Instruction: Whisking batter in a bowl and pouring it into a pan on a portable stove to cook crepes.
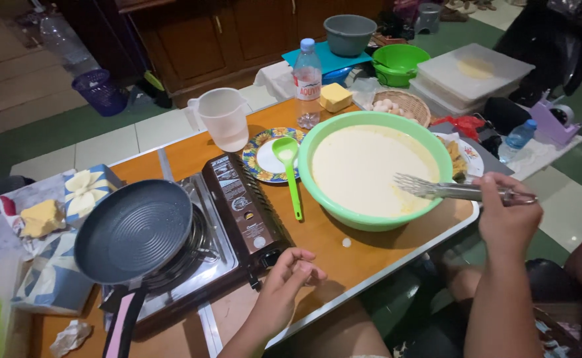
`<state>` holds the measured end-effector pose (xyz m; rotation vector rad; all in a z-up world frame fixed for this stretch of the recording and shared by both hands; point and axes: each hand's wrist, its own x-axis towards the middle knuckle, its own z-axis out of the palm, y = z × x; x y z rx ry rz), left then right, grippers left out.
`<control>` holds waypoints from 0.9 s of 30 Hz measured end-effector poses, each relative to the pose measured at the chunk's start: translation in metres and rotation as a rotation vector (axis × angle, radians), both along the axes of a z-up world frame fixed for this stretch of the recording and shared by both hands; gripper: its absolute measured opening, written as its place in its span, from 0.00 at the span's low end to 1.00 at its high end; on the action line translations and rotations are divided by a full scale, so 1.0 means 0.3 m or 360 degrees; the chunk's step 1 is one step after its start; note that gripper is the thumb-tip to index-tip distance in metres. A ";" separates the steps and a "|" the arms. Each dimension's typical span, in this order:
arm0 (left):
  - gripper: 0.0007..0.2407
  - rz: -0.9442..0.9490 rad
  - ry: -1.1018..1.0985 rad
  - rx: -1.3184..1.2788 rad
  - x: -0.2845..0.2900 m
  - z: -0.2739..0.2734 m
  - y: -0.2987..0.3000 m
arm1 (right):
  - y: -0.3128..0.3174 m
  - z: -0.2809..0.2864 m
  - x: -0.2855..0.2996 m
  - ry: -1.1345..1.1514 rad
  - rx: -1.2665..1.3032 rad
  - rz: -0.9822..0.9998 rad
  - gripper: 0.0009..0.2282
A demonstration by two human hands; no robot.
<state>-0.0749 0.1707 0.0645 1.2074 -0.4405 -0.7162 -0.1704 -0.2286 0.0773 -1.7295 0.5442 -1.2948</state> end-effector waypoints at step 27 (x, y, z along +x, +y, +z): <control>0.12 0.0100 -0.0305 0.0119 -0.187 -0.430 0.824 | -0.142 -0.521 0.450 -0.0198 0.0150 0.1033 0.14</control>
